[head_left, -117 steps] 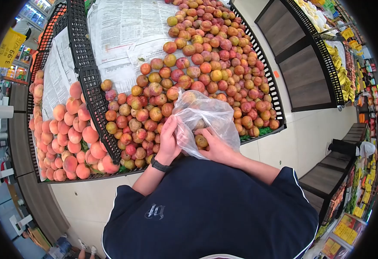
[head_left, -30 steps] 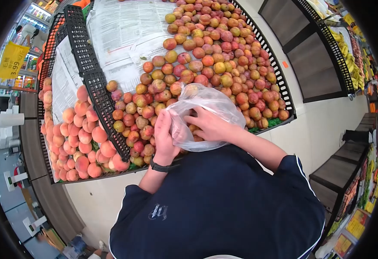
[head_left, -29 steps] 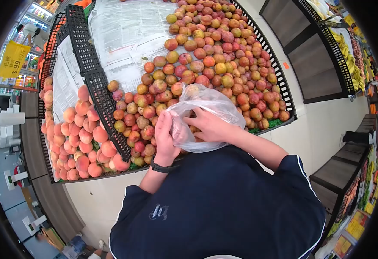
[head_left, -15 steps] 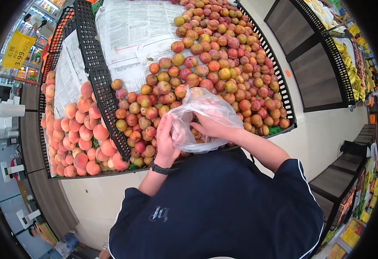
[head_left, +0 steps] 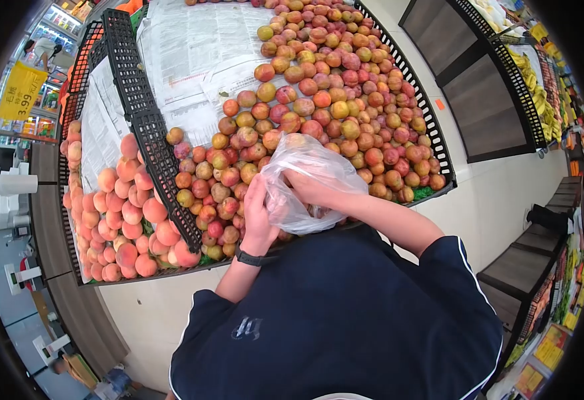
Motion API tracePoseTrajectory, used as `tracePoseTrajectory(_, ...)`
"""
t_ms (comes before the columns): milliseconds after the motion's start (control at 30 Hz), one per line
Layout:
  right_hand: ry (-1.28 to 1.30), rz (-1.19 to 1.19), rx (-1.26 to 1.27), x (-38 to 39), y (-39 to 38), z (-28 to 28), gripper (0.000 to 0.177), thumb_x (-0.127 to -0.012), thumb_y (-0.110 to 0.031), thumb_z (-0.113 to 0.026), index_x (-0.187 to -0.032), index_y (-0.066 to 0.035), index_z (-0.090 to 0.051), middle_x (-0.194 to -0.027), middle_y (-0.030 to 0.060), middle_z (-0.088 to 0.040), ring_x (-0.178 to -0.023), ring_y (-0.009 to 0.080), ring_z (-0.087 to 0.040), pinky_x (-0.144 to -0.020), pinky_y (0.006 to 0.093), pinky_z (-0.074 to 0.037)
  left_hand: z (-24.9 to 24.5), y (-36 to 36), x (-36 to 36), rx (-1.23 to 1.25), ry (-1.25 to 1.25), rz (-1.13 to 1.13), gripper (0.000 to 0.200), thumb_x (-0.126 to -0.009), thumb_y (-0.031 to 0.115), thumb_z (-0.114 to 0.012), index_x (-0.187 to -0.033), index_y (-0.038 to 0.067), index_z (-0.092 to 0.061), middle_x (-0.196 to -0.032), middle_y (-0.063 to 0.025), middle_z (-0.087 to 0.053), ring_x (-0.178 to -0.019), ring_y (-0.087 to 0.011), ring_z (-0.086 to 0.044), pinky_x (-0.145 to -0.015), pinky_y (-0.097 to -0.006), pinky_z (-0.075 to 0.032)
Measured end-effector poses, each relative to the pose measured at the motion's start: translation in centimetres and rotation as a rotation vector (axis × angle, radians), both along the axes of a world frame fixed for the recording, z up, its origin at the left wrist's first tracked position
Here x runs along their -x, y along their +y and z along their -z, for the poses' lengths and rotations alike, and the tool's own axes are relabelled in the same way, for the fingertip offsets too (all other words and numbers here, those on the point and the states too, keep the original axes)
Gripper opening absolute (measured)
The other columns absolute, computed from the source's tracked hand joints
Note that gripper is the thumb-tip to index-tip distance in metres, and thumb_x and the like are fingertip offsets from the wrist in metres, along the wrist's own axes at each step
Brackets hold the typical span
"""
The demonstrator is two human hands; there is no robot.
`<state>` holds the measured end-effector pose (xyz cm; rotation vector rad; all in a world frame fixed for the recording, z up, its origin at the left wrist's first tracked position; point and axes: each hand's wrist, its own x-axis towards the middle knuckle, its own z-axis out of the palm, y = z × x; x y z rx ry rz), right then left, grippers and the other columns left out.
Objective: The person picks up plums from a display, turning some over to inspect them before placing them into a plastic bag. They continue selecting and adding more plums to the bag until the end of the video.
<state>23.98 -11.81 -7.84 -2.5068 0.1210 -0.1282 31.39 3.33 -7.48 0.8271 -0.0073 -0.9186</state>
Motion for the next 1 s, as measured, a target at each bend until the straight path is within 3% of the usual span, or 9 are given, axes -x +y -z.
tracePoseTrajectory(100,-0.131,0.074,0.160,-0.3,0.0,0.8,0.024,-0.083,-0.023,-0.067,-0.098,-0.005,-0.064,-0.098,0.0173,-0.068,-0.094,0.0377,-0.064,-0.081,0.0485,-0.046,-1.0,-0.2,0.2,-0.104,-0.002,-0.061,0.021,-0.108,0.023,-0.045,-0.112,0.007,-0.058,-0.091,0.0009,-0.062,-0.073,-0.0065,-0.059,-0.061,-0.0226,-0.048)
tracePoseTrajectory(200,-0.065,0.082,-0.017,0.5,0.5,0.6,0.021,-0.087,-0.016,-0.062,-0.103,-0.003,-0.060,-0.102,0.0218,-0.065,-0.099,0.0425,-0.059,-0.084,0.0497,-0.045,2.2,1.6,-1.5,0.292,0.014,0.179,0.022,-0.108,0.024,-0.044,-0.112,0.007,-0.058,-0.091,0.0009,-0.062,-0.073,-0.0067,-0.059,-0.061,-0.0215,-0.047)
tracePoseTrajectory(333,-0.047,0.089,-0.064,0.3,0.2,0.8,0.027,-0.086,-0.022,-0.065,-0.105,-0.003,-0.063,-0.103,0.0213,-0.066,-0.097,0.0411,-0.061,-0.083,0.0493,-0.047,1.9,0.6,-0.5,-0.015,-0.018,0.021,0.023,-0.109,0.024,-0.044,-0.112,0.007,-0.059,-0.095,0.0006,-0.063,-0.077,-0.0058,-0.058,-0.066,-0.0209,-0.048)
tracePoseTrajectory(500,-0.213,0.096,-0.072,0.0,-1.2,-0.1,0.039,-0.086,-0.030,-0.067,-0.117,-0.006,-0.064,-0.101,0.0201,-0.067,-0.091,0.0375,-0.065,-0.079,0.0470,-0.050,1.0,-0.2,-0.1,-0.104,-0.098,-0.012,0.023,-0.108,0.024,-0.045,-0.112,0.007,-0.059,-0.096,0.0016,-0.063,-0.080,-0.0049,-0.058,-0.068,-0.0209,-0.048)
tracePoseTrajectory(600,-0.030,0.126,-0.082,2.1,-1.3,-3.4,0.047,-0.087,-0.034,-0.068,-0.125,-0.008,-0.062,-0.100,0.0187,-0.067,-0.090,0.0321,-0.066,-0.078,0.0403,-0.052,0.0,-0.9,-0.2,-0.141,-0.052,-0.077,0.023,-0.108,0.024,-0.045,-0.114,0.007,-0.059,-0.097,0.0023,-0.063,-0.079,-0.0045,-0.058,-0.067,-0.0202,-0.047)
tracePoseTrajectory(700,0.385,0.155,-0.430,5.2,-1.3,-7.2,0.050,-0.084,-0.030,-0.072,-0.126,-0.007,-0.061,-0.108,0.0140,-0.068,-0.093,0.0256,-0.066,-0.080,0.0362,-0.052,2.1,-0.3,-1.2,-0.077,-0.028,-0.016,0.023,-0.108,0.025,-0.046,-0.115,0.008,-0.059,-0.097,0.0030,-0.064,-0.078,-0.0040,-0.058,-0.064,-0.0197,-0.047)
tracePoseTrajectory(867,-0.002,0.020,-0.861,10.5,-4.8,-7.6,0.056,-0.077,-0.020,-0.079,-0.127,-0.005,-0.059,-0.116,0.0064,-0.066,-0.109,0.0162,-0.061,-0.096,0.0318,-0.048,1.9,-1.4,-0.9,-0.171,0.039,-0.005,0.022,-0.108,0.025,-0.045,-0.113,0.009,-0.059,-0.091,0.0048,-0.062,-0.071,-0.0022,-0.054,-0.058,-0.0184,-0.042)
tracePoseTrajectory(933,-0.241,0.254,-0.944,11.1,-7.2,-7.4,0.055,-0.076,-0.018,-0.079,-0.126,-0.004,-0.059,-0.117,0.0075,-0.065,-0.110,0.0172,-0.061,-0.098,0.0329,-0.048,1.8,-1.6,-0.6,-0.180,0.028,0.009,0.022,-0.108,0.026,-0.044,-0.113,0.010,-0.059,-0.088,0.0054,-0.061,-0.069,-0.0018,-0.052,-0.056,-0.0183,-0.041)
tracePoseTrajectory(1000,-0.278,0.575,-0.672,10.7,-10.6,-5.8,0.055,-0.077,-0.012,-0.075,-0.129,-0.003,-0.057,-0.127,0.0075,-0.062,-0.120,0.0187,-0.058,-0.103,0.0343,-0.045,2.5,-1.5,-0.5,-0.150,0.021,0.035,0.023,-0.108,0.026,-0.045,-0.112,0.009,-0.059,-0.085,0.0059,-0.059,-0.067,-0.0019,-0.050,-0.056,-0.0186,-0.040)
